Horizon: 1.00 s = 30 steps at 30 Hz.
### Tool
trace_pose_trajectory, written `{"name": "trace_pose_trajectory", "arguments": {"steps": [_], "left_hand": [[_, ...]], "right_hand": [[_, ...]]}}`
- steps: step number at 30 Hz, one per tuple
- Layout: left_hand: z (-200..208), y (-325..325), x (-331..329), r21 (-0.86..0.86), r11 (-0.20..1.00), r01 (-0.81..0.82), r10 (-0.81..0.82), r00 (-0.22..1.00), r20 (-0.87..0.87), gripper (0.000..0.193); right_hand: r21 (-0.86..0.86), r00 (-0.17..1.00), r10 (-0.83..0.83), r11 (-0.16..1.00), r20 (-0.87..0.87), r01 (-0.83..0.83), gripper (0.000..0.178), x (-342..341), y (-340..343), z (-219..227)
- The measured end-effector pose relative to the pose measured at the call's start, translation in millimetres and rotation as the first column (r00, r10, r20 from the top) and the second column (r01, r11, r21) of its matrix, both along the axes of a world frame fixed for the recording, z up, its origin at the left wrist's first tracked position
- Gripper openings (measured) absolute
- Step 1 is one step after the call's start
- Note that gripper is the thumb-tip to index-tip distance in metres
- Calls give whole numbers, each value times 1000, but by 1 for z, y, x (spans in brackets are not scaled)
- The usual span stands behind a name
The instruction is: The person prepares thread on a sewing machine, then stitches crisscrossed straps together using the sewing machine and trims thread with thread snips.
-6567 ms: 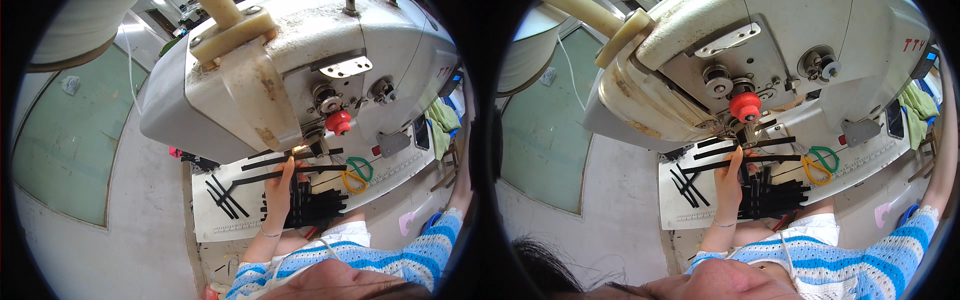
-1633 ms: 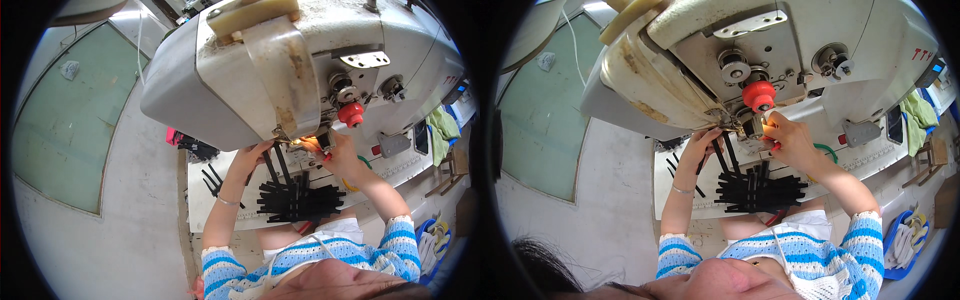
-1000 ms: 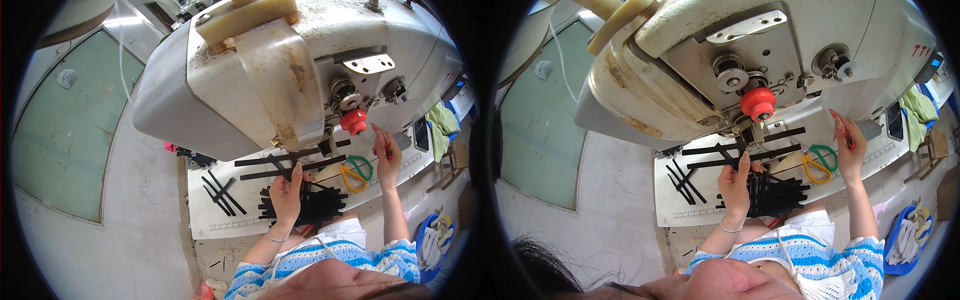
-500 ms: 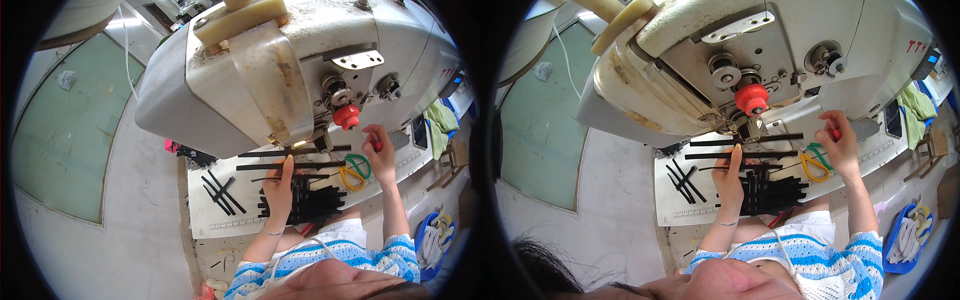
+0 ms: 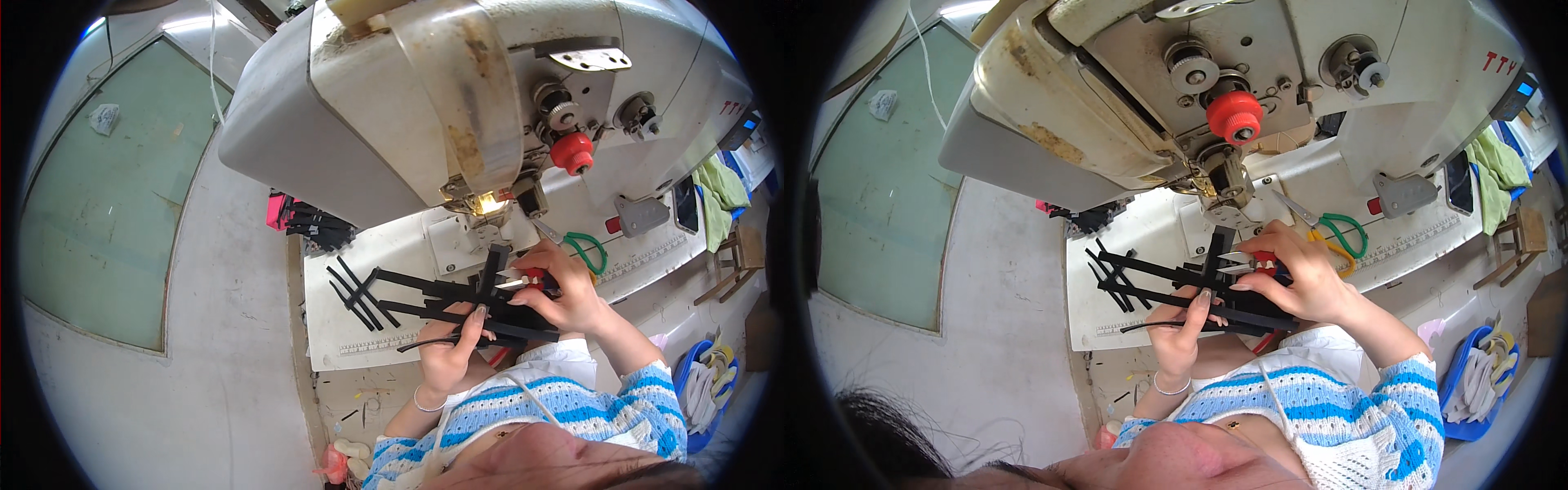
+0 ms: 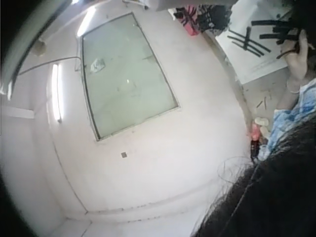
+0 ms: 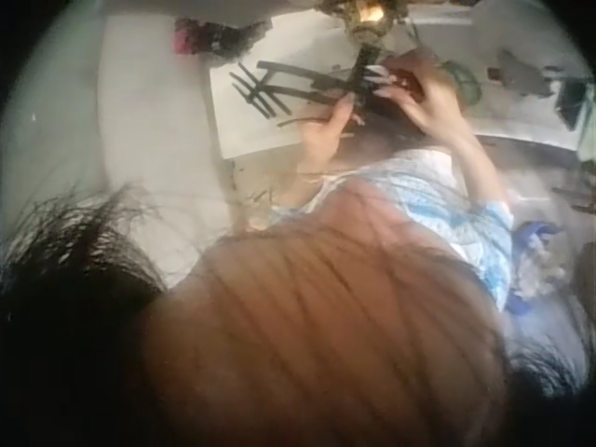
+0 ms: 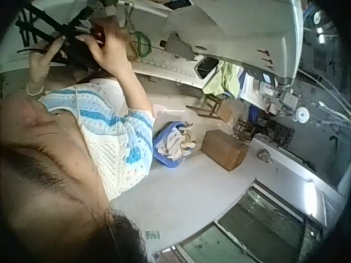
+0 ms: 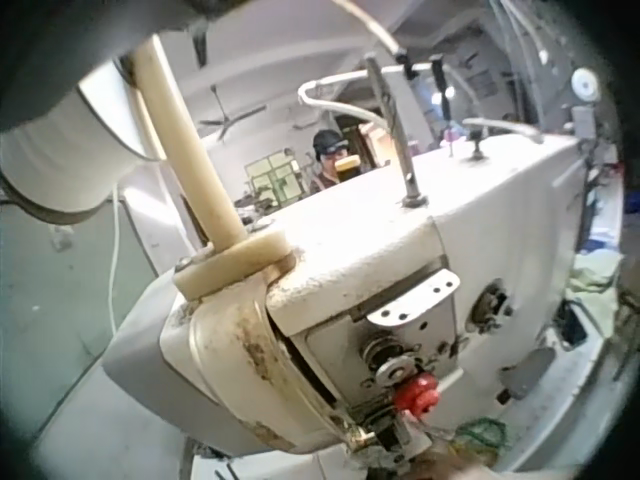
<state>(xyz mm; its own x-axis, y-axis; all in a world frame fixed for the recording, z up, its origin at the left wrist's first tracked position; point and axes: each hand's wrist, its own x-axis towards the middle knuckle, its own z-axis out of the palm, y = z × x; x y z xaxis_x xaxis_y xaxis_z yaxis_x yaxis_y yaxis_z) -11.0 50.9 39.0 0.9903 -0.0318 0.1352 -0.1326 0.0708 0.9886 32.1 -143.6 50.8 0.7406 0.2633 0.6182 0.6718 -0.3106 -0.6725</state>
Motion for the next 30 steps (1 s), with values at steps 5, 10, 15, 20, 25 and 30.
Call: {"name": "trace_pose_trajectory", "arguments": {"steps": [5, 10, 15, 20, 25, 30], "left_hand": [[-3, 3, -5, 111, 994, -10, -7, 989, 149, 10], [4, 22, 18, 530, 720, -449, -122, 669, 733, 34], [11, 34, 24, 569, 606, -555, -278, 523, 806, 41], [10, 36, 23, 538, 625, -566, -250, 507, 825, 42], [11, 36, 19, 545, 631, -553, -234, 533, 813, 41], [9, 39, 15, 550, 639, -538, -219, 558, 800, 41]], "right_hand": [[94, 996, -33, 995, 85, 25, 30, -2, 2, -2], [516, 904, 165, 854, -394, 69, 26, -7, -21, 2], [298, 850, 325, 931, -414, -210, 35, -11, -22, 0], [126, 897, 293, 956, -331, -266, 36, -9, -19, -1], [57, 905, 274, 961, -324, -270, 34, -8, -12, 1], [152, 923, 302, 950, -238, -271, 30, -8, -7, -4]]}}
